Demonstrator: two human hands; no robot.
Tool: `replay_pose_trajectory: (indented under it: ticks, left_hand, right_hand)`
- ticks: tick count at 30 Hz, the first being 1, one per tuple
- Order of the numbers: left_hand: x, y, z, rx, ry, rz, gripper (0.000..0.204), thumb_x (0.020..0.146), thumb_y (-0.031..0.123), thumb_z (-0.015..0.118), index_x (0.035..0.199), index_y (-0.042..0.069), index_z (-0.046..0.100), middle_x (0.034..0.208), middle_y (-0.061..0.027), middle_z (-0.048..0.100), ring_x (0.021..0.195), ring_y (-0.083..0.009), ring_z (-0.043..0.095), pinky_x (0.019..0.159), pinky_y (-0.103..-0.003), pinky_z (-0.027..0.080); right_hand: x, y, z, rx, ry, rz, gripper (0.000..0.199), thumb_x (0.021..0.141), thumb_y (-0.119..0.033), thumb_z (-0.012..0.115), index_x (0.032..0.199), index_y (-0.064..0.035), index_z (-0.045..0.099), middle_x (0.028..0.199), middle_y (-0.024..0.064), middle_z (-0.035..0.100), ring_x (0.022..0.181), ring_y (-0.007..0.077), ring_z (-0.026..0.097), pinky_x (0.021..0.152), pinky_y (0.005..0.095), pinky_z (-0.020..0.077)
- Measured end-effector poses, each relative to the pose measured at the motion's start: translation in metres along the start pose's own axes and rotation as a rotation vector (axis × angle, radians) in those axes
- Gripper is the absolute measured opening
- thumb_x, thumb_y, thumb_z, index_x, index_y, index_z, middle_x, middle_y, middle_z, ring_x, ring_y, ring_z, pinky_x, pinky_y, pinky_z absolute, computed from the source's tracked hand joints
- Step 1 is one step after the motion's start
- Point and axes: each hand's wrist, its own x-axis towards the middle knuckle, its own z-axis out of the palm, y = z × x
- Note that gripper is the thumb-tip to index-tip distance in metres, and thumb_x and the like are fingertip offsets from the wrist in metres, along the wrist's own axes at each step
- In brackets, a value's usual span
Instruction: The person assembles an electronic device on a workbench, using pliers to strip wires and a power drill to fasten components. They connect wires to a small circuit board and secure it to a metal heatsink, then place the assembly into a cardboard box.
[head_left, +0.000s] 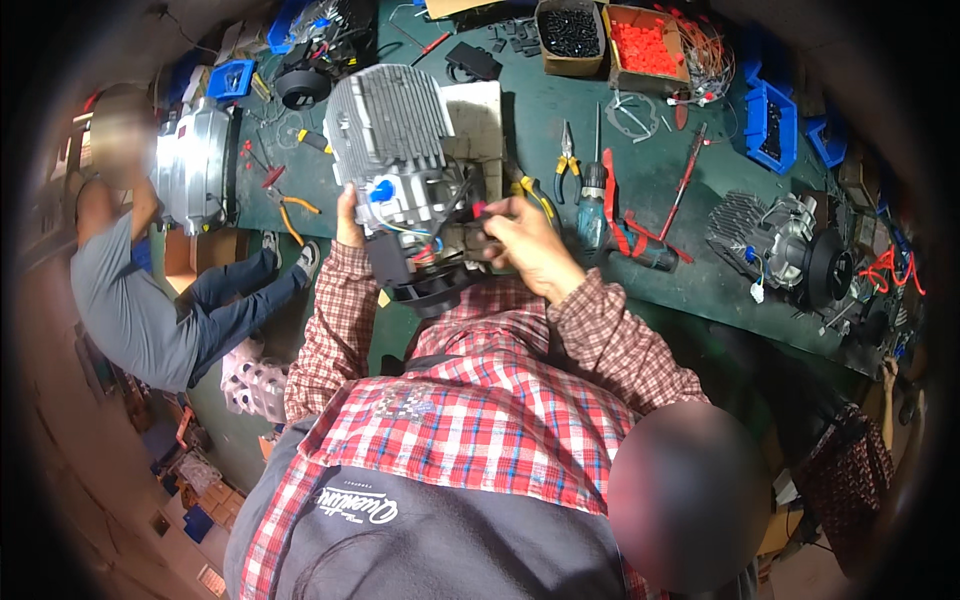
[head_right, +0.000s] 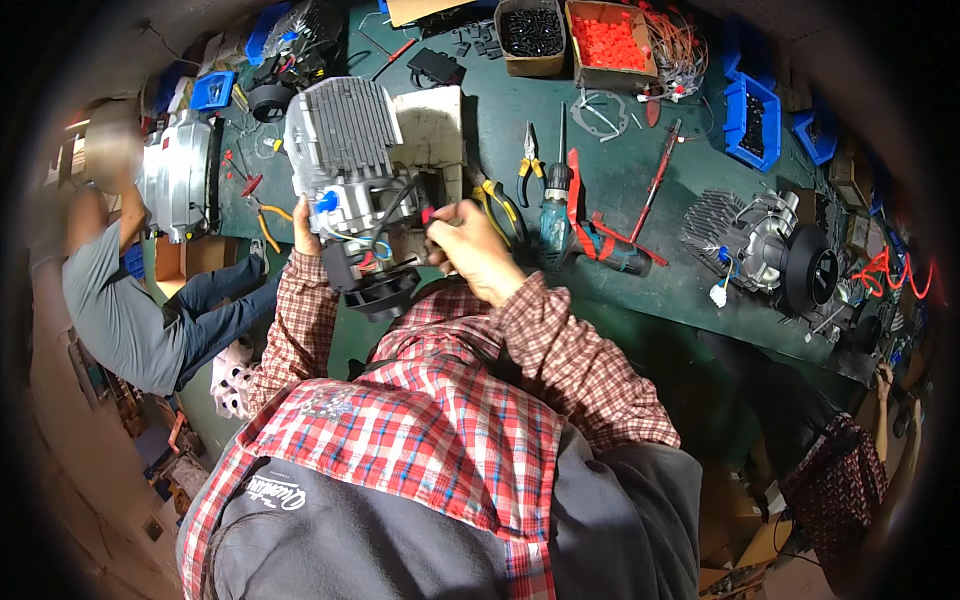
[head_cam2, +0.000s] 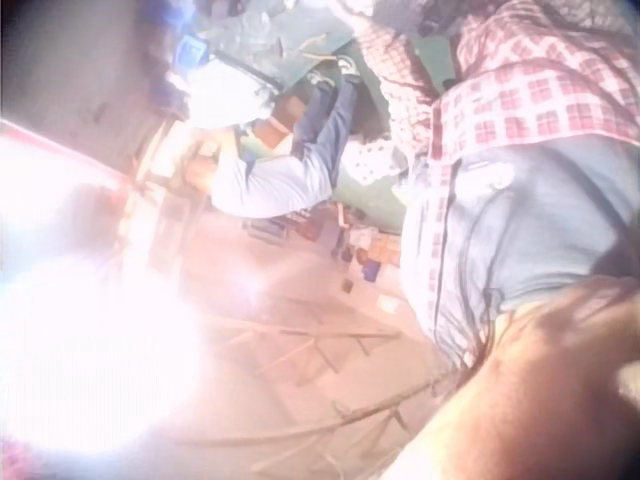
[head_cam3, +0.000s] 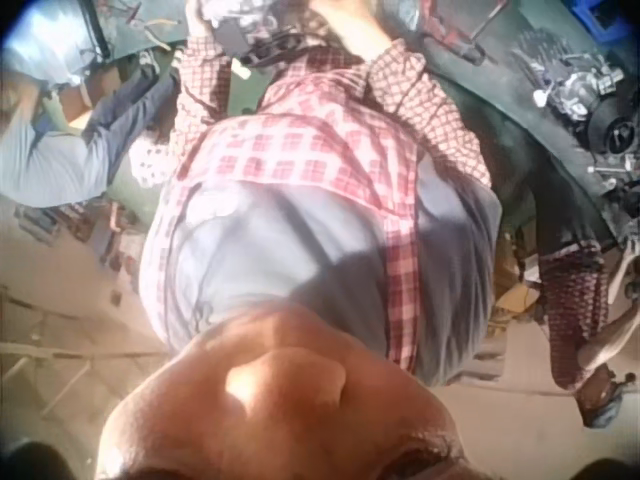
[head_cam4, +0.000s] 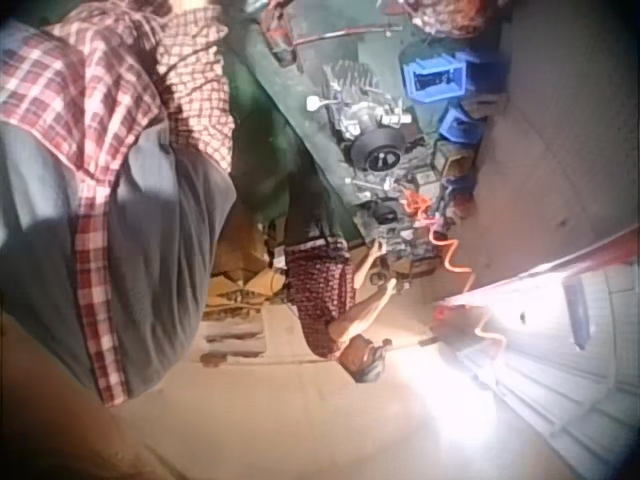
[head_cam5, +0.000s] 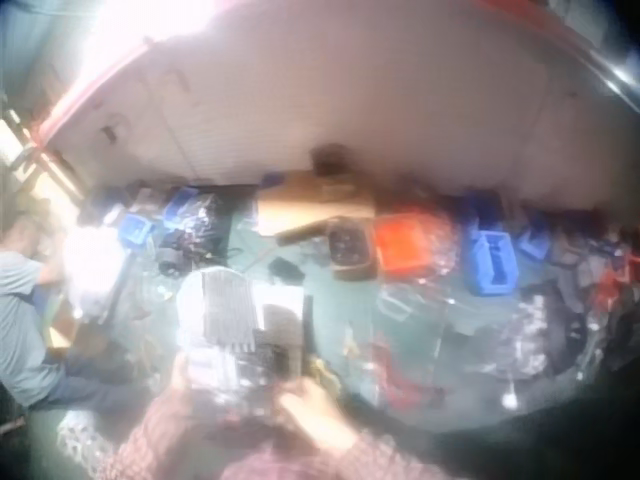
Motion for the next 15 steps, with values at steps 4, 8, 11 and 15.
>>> replay_pose_trajectory:
  ticks: [4,8,11,15]
  left_hand:
    - [0.032,0.036,-0.147,-0.017,-0.074,0.241,0.066,0.09,0.055,0.052,0.131,0.003,0.048,0.121,-0.0167,0.061,0.108,-0.0318,0.062,0.089,-0.047,0.055]
    - [0.007,0.05,-0.13,-0.156,-0.069,0.287,0.063,0.089,0.053,0.055,0.129,0.004,0.05,0.117,-0.0151,0.062,0.104,-0.0302,0.063,0.087,-0.046,0.055]
    - [-0.013,0.057,-0.136,-0.165,-0.047,0.321,0.061,0.089,0.052,0.056,0.127,0.005,0.051,0.114,-0.0139,0.063,0.101,-0.0291,0.064,0.086,-0.045,0.056]
    - [-0.035,0.076,-0.11,0.02,-0.062,0.295,0.059,0.088,0.049,0.059,0.126,0.005,0.052,0.112,-0.0128,0.064,0.101,-0.0285,0.064,0.086,-0.045,0.055]
  right_hand:
    - [0.013,-0.003,-0.008,-0.759,0.439,-0.806,0.02,0.089,-0.013,0.061,0.105,-0.0035,0.057,0.091,0.0179,0.066,0.083,0.0325,0.067,0.07,0.0381,0.0518]
    - [0.021,0.005,0.032,-0.705,0.337,-0.877,0.022,0.091,-0.014,0.06,0.111,-0.0042,0.057,0.1,0.0187,0.065,0.093,0.0326,0.065,0.077,0.0391,0.0504]
    - [0.025,0.01,0.062,-0.62,0.362,-0.933,0.022,0.087,-0.007,0.062,0.108,-0.0016,0.056,0.097,0.0182,0.065,0.09,0.0354,0.065,0.077,0.0387,0.051]
    - [0.042,0.036,0.075,-0.662,0.511,-0.944,0.022,0.089,-0.01,0.062,0.109,-0.0016,0.059,0.092,0.015,0.066,0.083,0.0253,0.066,0.074,0.0341,0.0509]
